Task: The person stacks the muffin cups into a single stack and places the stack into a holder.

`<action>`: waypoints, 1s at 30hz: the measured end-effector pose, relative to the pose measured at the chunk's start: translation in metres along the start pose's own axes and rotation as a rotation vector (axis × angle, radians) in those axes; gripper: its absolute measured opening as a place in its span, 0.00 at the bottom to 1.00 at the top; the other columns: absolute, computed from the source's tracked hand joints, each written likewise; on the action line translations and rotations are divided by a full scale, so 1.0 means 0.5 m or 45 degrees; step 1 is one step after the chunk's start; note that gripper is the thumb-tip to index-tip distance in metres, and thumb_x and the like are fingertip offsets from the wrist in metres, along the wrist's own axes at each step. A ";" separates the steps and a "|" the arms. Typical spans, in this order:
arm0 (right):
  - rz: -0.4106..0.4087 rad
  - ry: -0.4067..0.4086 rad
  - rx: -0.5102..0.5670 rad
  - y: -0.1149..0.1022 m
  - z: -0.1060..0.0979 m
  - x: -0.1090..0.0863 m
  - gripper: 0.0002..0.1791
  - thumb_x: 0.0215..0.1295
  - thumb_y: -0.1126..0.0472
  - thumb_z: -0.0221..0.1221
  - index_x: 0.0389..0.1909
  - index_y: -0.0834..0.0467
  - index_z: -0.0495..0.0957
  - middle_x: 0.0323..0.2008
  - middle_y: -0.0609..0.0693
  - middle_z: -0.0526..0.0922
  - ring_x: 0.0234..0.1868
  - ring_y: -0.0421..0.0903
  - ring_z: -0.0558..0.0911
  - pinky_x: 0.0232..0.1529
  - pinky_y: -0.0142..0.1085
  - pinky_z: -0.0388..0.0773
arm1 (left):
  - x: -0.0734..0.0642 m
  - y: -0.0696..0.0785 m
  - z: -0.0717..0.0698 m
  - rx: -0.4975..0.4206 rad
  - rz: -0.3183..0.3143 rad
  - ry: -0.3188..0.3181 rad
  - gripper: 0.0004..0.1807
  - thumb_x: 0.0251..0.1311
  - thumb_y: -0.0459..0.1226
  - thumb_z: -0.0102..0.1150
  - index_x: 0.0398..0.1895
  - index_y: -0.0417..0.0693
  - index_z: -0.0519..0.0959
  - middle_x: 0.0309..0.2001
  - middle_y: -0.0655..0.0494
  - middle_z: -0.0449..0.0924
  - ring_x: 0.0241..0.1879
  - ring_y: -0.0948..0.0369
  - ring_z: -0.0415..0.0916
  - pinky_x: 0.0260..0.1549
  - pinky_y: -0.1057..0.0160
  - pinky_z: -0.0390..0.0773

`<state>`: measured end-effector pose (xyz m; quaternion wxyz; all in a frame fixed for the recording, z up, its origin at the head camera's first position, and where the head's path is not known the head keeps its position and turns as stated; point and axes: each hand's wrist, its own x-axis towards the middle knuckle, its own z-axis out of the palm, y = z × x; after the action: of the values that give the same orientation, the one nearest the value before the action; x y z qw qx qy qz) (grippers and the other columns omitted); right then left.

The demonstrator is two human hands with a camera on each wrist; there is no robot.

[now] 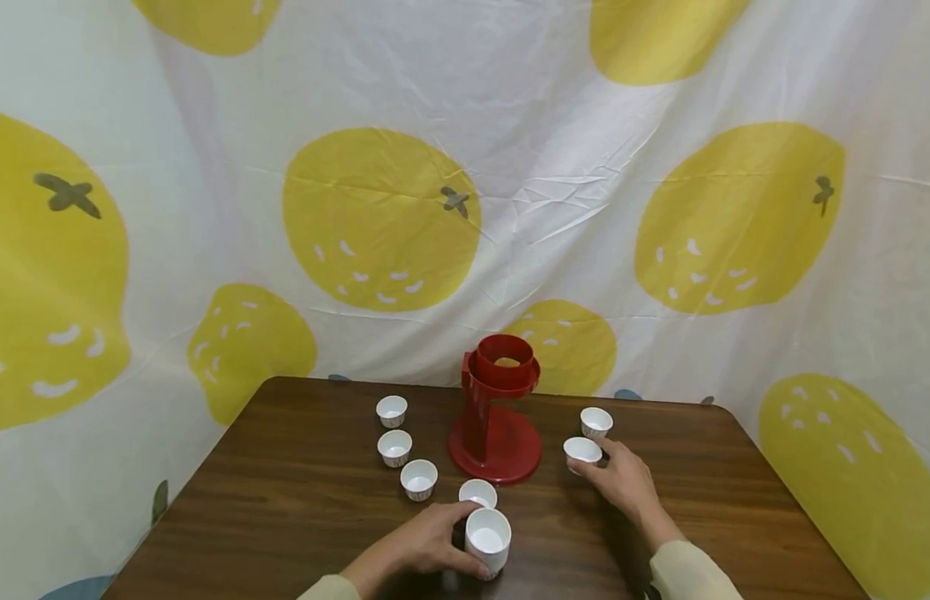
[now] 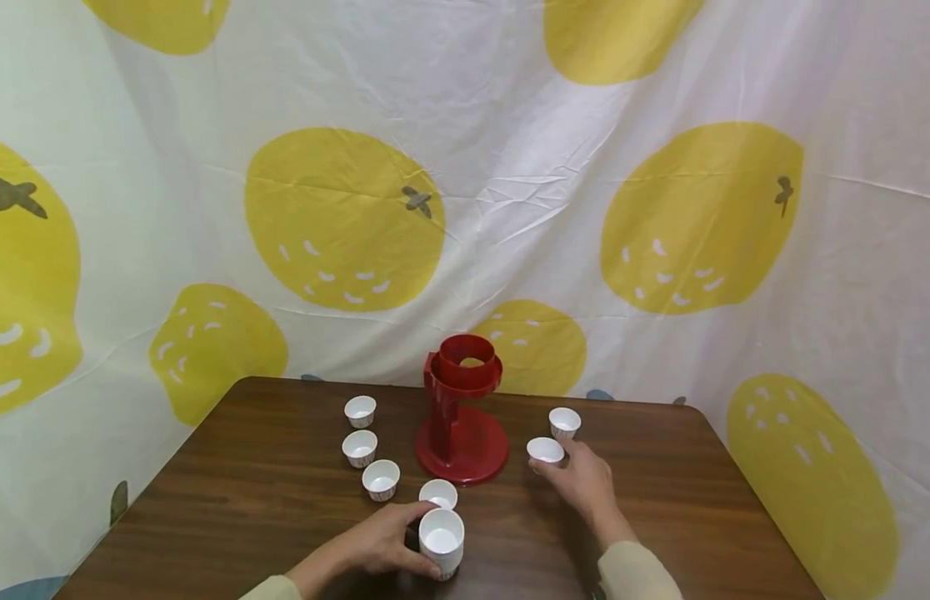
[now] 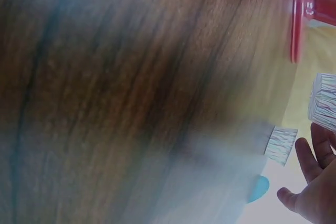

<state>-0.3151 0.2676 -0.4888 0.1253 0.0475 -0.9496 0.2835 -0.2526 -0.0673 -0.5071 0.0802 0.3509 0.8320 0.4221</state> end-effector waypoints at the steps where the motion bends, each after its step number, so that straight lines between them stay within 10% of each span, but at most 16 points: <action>1: -0.003 0.001 0.003 -0.001 -0.001 -0.001 0.40 0.55 0.39 0.69 0.59 0.65 0.77 0.46 0.61 0.84 0.46 0.58 0.81 0.44 0.56 0.74 | 0.000 0.000 0.000 0.004 0.000 0.002 0.31 0.44 0.46 0.80 0.53 0.54 0.78 0.41 0.73 0.79 0.43 0.71 0.75 0.48 0.65 0.74; 30: -0.007 0.015 0.175 -0.055 -0.020 -0.043 0.40 0.52 0.42 0.73 0.61 0.62 0.75 0.57 0.62 0.79 0.58 0.60 0.76 0.54 0.56 0.71 | 0.003 0.005 -0.003 0.055 0.001 -0.002 0.31 0.44 0.47 0.80 0.52 0.54 0.78 0.40 0.73 0.79 0.42 0.72 0.75 0.47 0.66 0.75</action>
<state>-0.2877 0.2505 -0.4719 0.1280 0.0571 -0.9270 0.3479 -0.2530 -0.0662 -0.5041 0.0731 0.3532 0.8407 0.4038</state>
